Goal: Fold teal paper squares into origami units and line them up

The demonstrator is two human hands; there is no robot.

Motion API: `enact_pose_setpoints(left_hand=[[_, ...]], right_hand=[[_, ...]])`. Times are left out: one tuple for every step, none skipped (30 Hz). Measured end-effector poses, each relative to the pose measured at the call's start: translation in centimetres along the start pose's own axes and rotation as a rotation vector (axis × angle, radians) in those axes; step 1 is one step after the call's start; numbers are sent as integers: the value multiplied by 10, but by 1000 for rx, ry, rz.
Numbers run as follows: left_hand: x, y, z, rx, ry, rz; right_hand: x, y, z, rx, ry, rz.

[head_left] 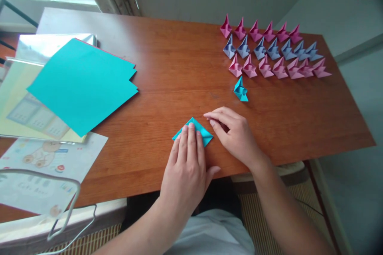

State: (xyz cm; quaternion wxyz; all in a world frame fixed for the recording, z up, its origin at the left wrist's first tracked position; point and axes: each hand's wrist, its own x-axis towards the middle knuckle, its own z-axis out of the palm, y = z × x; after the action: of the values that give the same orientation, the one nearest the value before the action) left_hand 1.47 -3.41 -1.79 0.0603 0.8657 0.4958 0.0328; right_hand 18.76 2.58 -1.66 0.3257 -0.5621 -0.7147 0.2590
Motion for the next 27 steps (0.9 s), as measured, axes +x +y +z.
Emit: enact_pose_setpoints(left_hand=[[0, 0, 0, -1, -1, -1], [0, 0, 1, 0, 0, -1], [0, 0, 1, 4, 1, -1], [-1, 1, 2, 8, 1, -1], [-1, 1, 2, 13, 2, -1], [-1, 1, 3, 18, 4, -1], [-2, 1, 4, 22, 6, 1], [-2, 1, 4, 24, 7, 2], [-2, 1, 5, 24, 8, 2], [-2, 1, 5, 22, 8, 3], [-1, 1, 5, 19, 7, 4], [-1, 1, 4, 15, 4, 4], [-1, 1, 4, 12, 3, 3], [-1, 1, 4, 11, 1, 3], [0, 1, 3, 12, 1, 3], [0, 1, 3, 15, 2, 2], [0, 0, 2, 20, 3, 1], [0, 0, 2, 24, 5, 1], [0, 0, 2, 28, 8, 2], [0, 0, 2, 31, 11, 2], [0, 0, 2, 34, 13, 2], [-1, 0, 2, 35, 14, 3], [-1, 0, 2, 35, 15, 3], [-1, 0, 3, 33, 18, -1], [-1, 0, 3, 31, 20, -5], [-1, 1, 3, 30, 22, -8], [-2, 1, 3, 30, 24, -11]], right_hand=[[-2, 0, 0, -13, 5, -7], [-5, -1, 1, -29, 7, -16], [-7, -2, 2, -46, 7, -25], [-9, -2, 3, -63, 5, -32], [-11, -3, 4, -77, -1, -36], [-12, -4, 5, -89, -6, -36], [-13, -5, 7, -99, -9, -33], [-14, -6, 8, -109, -12, -29], [-14, -7, 10, -120, -15, -25], [-14, -8, 11, -131, -18, -23], [-14, -8, 12, -141, -22, -23], [-14, -8, 12, -151, -25, -25], [-14, -8, 13, -158, -28, -27], [-14, -8, 13, -162, -27, -30], [-14, -8, 13, -163, -24, -32], [-15, -8, 13, -163, -22, -33], [-15, -7, 13, -164, -22, -33], [-15, -7, 12, -165, -21, -33], [-15, -7, 12, -169, -22, -34], [-14, -7, 12, -175, -23, -36], [-13, -7, 12, -180, -22, -38], [-12, -7, 12, -182, -21, -42], [-9, -8, 12, -177, -21, -46], [-7, -8, 12, -167, -22, -50], [-3, -9, 12, -149, -30, -50], [1, -9, 12, -128, -41, -48], [5, -10, 12, -108, -54, -40]])
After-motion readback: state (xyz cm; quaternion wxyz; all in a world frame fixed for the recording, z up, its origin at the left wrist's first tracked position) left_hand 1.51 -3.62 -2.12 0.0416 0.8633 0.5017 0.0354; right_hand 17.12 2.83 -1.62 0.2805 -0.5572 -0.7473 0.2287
